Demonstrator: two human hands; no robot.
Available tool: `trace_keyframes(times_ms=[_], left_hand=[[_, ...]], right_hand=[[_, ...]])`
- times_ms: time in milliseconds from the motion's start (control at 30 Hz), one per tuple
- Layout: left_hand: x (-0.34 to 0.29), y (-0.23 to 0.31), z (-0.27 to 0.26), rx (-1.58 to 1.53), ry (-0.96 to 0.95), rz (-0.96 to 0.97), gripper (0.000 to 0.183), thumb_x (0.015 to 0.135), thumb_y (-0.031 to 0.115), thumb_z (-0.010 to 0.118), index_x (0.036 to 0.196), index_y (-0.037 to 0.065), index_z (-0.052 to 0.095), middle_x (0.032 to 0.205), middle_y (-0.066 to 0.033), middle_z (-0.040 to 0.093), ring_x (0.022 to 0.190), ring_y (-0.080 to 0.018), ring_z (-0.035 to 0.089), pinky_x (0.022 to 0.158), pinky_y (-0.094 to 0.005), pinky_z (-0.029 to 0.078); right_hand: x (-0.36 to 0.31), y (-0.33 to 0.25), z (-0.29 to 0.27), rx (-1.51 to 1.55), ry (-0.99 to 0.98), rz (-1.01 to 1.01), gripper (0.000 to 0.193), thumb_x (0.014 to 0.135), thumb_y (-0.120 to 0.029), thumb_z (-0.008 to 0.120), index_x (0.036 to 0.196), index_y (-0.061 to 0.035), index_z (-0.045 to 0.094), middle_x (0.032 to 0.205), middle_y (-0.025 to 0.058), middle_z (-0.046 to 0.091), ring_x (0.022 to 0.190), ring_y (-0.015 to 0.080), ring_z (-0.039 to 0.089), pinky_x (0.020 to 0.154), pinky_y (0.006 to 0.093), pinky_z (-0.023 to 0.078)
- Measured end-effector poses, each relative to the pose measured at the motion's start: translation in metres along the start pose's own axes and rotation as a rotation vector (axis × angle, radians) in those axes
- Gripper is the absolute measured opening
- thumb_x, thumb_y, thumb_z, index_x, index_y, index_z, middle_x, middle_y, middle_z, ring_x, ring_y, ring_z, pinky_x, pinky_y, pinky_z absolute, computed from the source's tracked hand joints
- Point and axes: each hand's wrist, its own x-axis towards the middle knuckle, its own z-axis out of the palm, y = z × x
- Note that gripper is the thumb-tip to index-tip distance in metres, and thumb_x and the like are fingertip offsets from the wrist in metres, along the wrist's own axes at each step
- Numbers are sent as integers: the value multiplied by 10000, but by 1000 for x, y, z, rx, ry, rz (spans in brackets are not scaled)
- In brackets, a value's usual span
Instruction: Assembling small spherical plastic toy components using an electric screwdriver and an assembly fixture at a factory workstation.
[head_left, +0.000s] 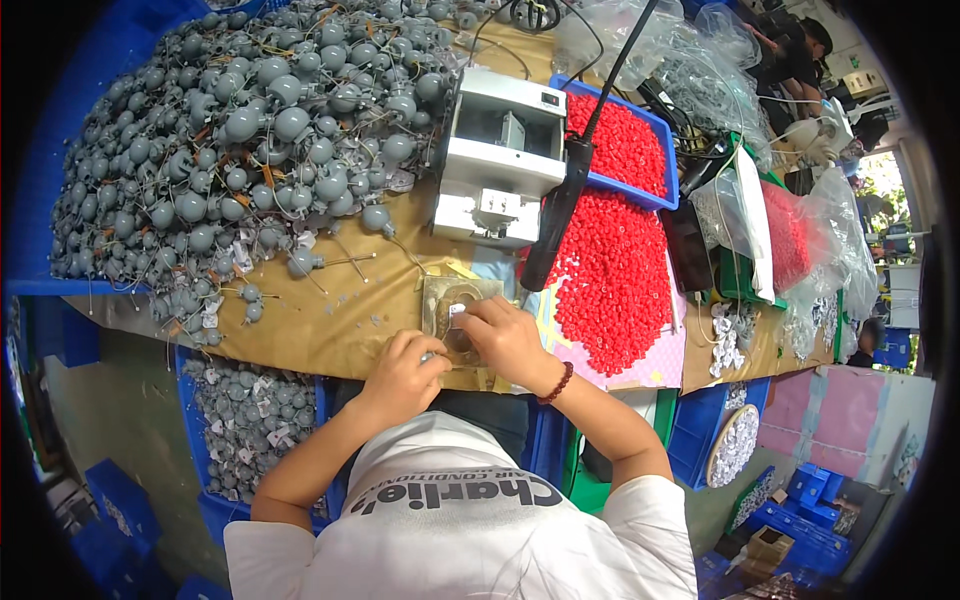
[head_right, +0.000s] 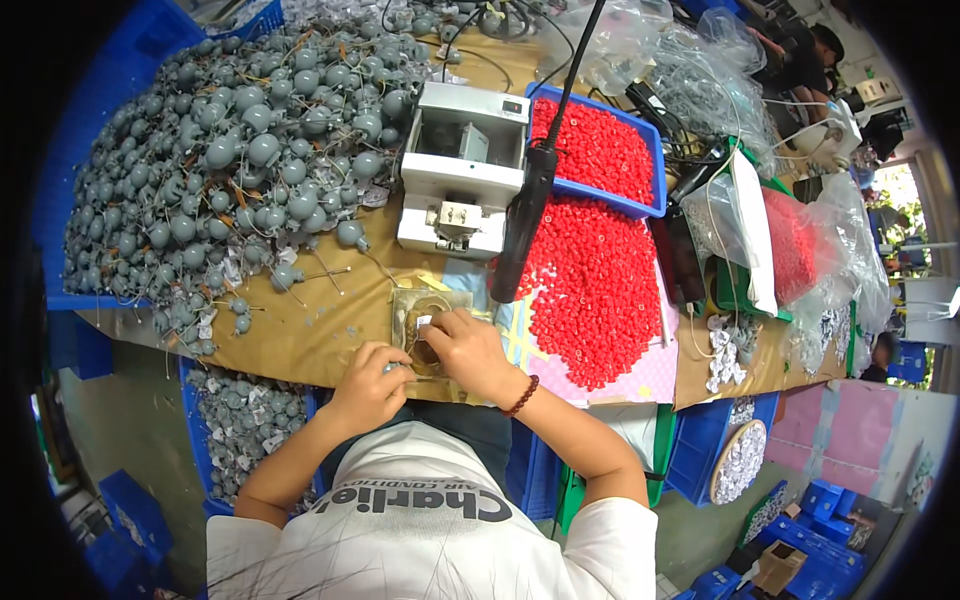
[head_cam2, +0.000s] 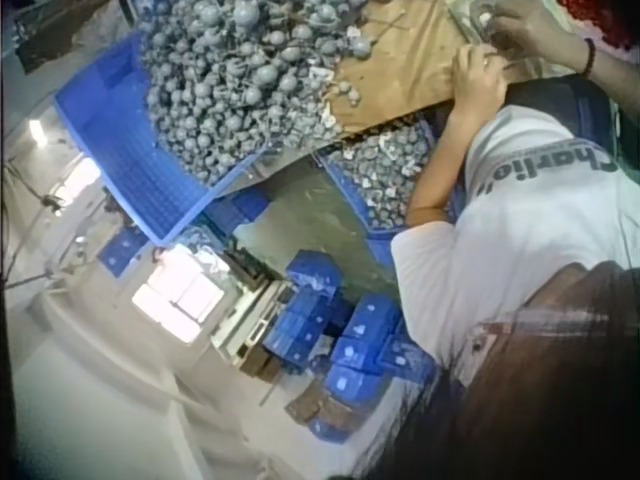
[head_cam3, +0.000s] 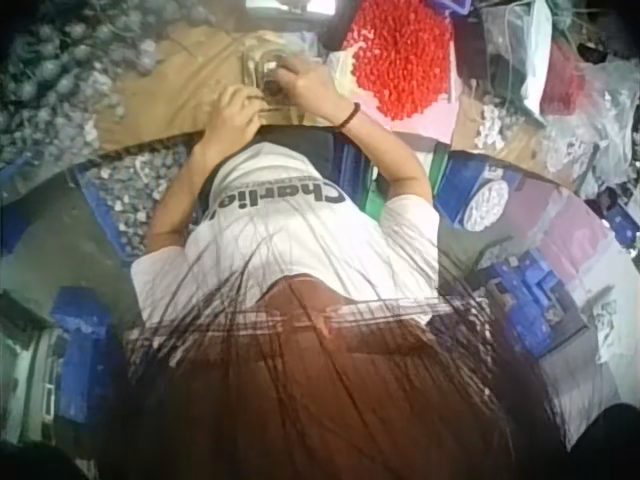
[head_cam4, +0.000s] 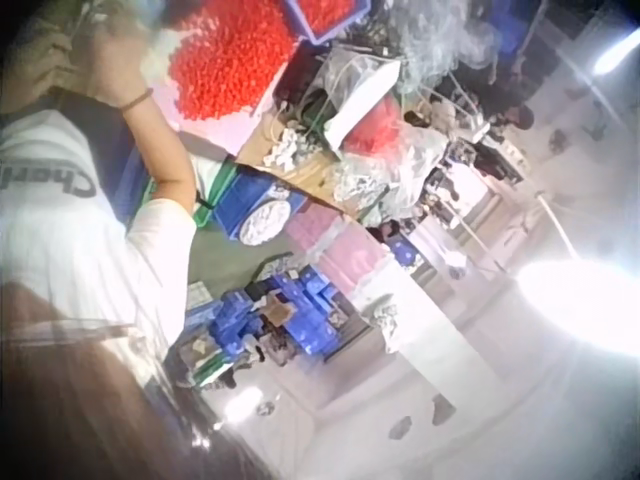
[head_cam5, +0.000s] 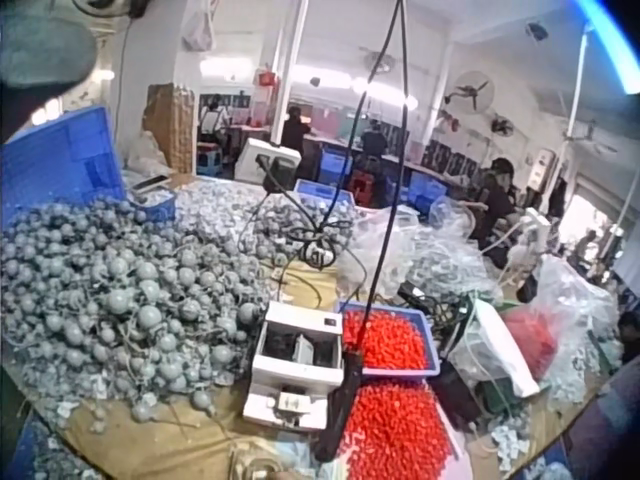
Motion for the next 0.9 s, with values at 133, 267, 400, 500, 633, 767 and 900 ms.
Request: trace_keyframes(times_ms=[133, 267, 400, 500, 633, 767, 900], left_hand=[[1, -1, 5, -9, -28, 1, 225, 710, -5, 713, 924, 58, 688, 1113, -102, 623, 1074, -353, 565, 931, -454, 496], [3, -3, 7, -25, -45, -10, 226, 709, -9, 709, 923, 57, 685, 1104, -103, 619, 1074, -355, 562, 932, -459, 495], [3, -6, 4, -3, -67, -3, 230, 708, -8, 701, 928, 58, 682, 1104, -99, 615, 1082, -347, 559, 931, -460, 493], [4, -10, 1, 40, -70, -34, 297, 707, 4, 699, 996, 69, 678, 1166, -104, 599, 1126, -338, 546, 946, -466, 480], [15, -6, 3, 176, 14, -101, 483, 730, 24, 701, 1206, 89, 647, 1319, -145, 556, 1237, -359, 506, 1024, -516, 427], [20, 1, 20, 348, -38, -103, 574, 767, 75, 713, 1330, 76, 599, 1422, -165, 525, 1341, -372, 460, 1068, -596, 374], [21, 4, 25, 404, -67, -79, 544, 803, 107, 711, 1332, 50, 596, 1426, -176, 535, 1363, -369, 461, 1073, -620, 363]], right_hand=[[-1, -4, -1, -91, -58, -25, 277, 783, -144, 674, 1052, -79, 686, 963, 65, 612, 872, 240, 627, 650, 360, 552], [1, -8, -1, -125, -85, -12, 276, 790, -139, 661, 1050, -48, 678, 951, 70, 592, 864, 236, 614, 647, 347, 550], [-1, -12, -4, -186, -152, -72, 328, 801, -126, 645, 1095, 16, 673, 954, 83, 572, 878, 230, 602, 657, 332, 545], [-7, -14, -5, -221, -185, -95, 388, 806, -120, 636, 1144, 68, 660, 968, 96, 562, 903, 229, 592, 702, 334, 542], [-12, -20, -5, -260, -204, -79, 444, 791, -124, 651, 1183, 84, 656, 1030, 113, 589, 976, 251, 593, 792, 364, 542], [-17, 0, -1, 86, -88, 26, 414, 809, -71, 696, 1206, 42, 674, 1123, 137, 648, 1077, 297, 620, 896, 398, 536], [-40, 35, -36, 437, 5, 313, 352, 863, -14, 705, 1213, 2, 675, 1183, 173, 677, 1133, 346, 637, 982, 411, 514]])
